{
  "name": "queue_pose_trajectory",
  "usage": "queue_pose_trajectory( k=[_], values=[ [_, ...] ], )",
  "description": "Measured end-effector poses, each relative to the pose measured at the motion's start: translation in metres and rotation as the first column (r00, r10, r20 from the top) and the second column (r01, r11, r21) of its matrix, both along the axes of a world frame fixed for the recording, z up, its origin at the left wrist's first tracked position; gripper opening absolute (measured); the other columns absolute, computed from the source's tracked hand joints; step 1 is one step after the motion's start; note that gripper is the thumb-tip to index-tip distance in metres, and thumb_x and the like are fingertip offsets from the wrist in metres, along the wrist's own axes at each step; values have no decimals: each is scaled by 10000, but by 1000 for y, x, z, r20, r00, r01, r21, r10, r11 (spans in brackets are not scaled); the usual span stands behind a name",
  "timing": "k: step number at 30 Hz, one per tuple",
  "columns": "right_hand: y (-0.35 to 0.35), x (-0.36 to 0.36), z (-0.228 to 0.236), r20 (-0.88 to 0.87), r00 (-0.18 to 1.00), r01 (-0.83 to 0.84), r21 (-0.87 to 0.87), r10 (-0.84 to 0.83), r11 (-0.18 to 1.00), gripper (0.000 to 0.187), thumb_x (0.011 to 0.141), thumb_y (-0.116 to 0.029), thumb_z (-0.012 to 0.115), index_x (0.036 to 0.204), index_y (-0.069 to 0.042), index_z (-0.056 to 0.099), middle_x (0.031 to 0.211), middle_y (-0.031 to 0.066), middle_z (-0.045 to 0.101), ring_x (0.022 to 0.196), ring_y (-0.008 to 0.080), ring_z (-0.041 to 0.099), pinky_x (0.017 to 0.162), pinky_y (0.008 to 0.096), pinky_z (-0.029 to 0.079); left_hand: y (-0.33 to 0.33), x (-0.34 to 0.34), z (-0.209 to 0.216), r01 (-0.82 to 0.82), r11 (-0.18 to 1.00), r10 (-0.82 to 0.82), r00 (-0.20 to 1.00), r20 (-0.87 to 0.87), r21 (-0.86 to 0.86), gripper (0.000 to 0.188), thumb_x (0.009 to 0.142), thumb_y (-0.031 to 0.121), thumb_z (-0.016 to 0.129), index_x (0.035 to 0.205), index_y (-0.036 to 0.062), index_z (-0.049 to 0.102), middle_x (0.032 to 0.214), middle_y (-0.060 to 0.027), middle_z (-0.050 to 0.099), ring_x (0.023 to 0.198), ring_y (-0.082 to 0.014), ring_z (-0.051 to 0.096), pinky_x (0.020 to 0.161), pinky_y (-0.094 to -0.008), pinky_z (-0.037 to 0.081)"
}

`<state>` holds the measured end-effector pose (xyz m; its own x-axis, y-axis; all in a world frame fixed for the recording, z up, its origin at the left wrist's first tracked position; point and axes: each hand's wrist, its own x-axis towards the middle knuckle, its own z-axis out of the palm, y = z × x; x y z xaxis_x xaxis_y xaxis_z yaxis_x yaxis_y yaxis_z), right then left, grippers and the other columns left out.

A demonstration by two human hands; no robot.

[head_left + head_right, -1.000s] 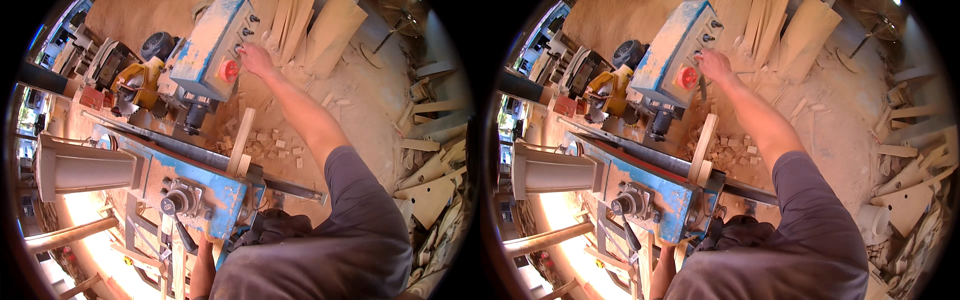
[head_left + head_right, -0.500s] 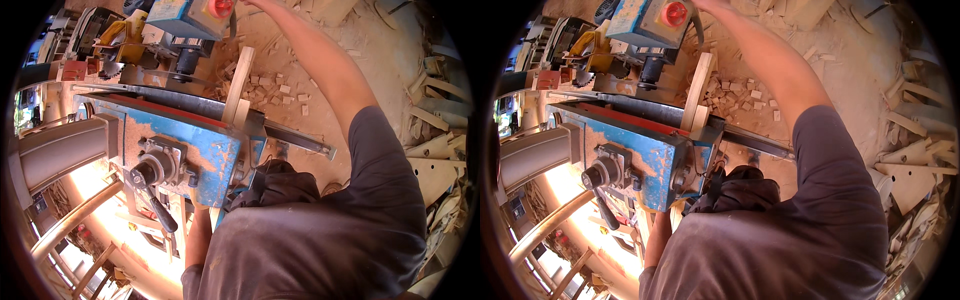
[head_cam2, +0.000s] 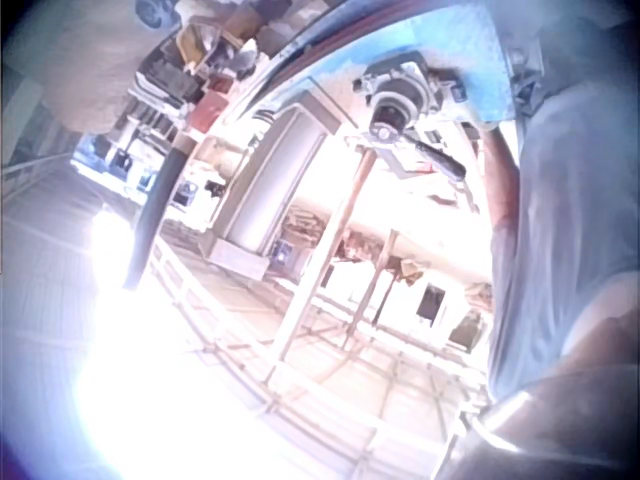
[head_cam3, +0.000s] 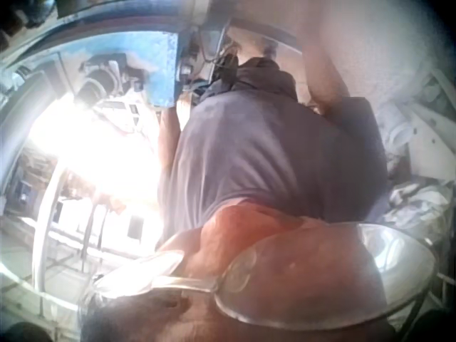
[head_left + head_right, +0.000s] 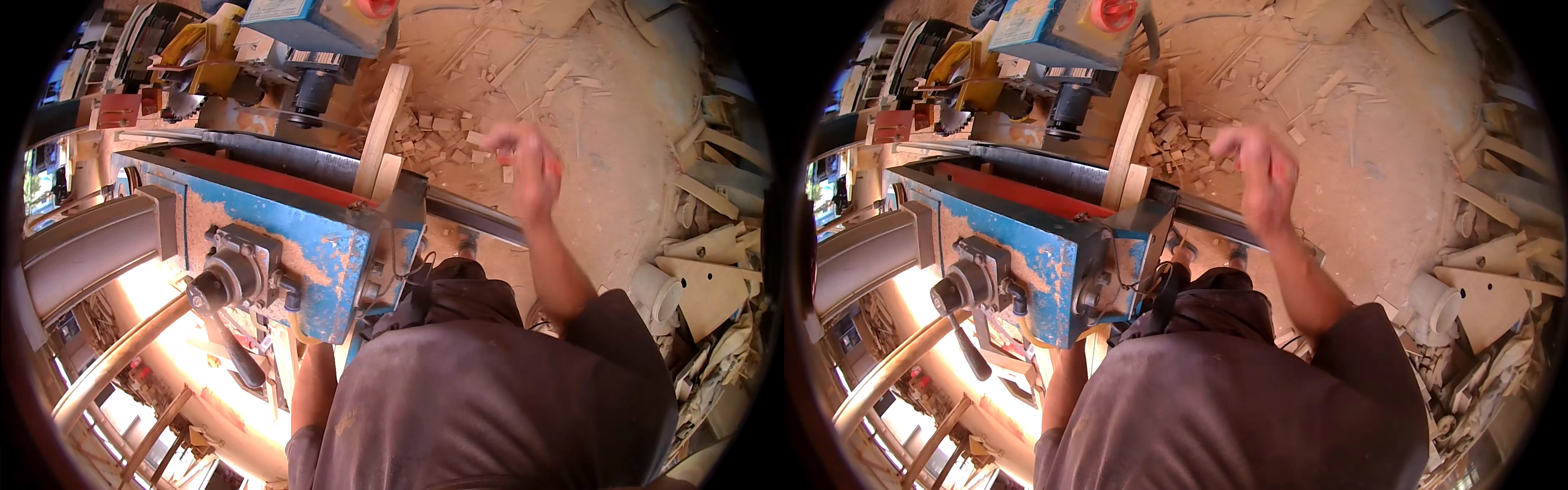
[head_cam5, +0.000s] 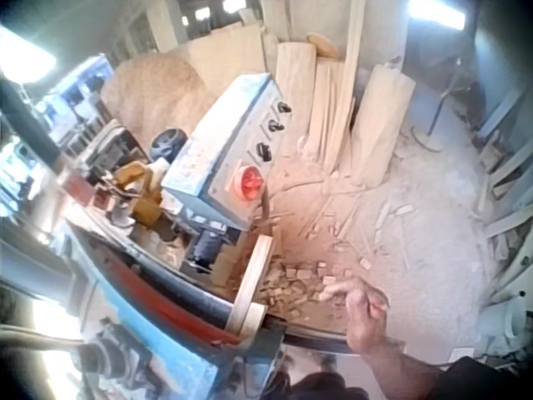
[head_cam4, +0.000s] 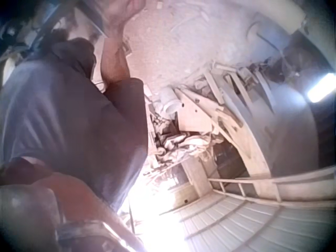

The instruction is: The person measures wooden planks with a tape measure, marks one with a pencil, and secures a plank to a workstation using a C-clamp.

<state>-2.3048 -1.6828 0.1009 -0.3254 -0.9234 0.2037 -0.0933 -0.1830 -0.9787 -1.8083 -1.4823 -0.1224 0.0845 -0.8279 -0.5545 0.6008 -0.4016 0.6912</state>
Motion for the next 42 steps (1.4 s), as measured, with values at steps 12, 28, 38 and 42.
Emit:
queue_pose_trajectory(
  k=[12,28,38,42],
  values=[
    [86,67,62,199,308,-830,-423,930,365,518,1031,-482,527,977,14,666,842,107,669,705,304,633,622,413,497,0,-7,2,39,998,-42,997,62,47,425,1016,313,517,1344,47,564,1271,-149,644,1112,-306,644,929,-447,554],
    [95,179,-17,-25,306,-914,-286,952,286,155,957,-72,643,1100,-33,600,965,146,592,965,325,619,801,418,485,-20,13,9,144,983,-170,949,265,113,372,994,277,534,1295,69,602,1216,-146,676,1070,-324,668,894,-447,566],
    [88,206,-53,22,499,-830,-274,866,485,139,1007,-181,622,1033,-59,684,908,93,690,868,275,670,753,361,516,-41,39,19,182,972,-226,899,376,149,342,980,254,545,1265,83,626,1182,-143,696,1044,-335,684,873,-447,573],
    [85,212,-57,9,519,-810,-316,855,495,162,1013,-191,618,1052,-47,679,930,100,692,891,275,676,761,365,521,-43,48,20,180,971,-228,893,389,157,331,975,244,549,1253,89,636,1168,-143,704,1033,-340,690,864,-447,576]
  ],
)
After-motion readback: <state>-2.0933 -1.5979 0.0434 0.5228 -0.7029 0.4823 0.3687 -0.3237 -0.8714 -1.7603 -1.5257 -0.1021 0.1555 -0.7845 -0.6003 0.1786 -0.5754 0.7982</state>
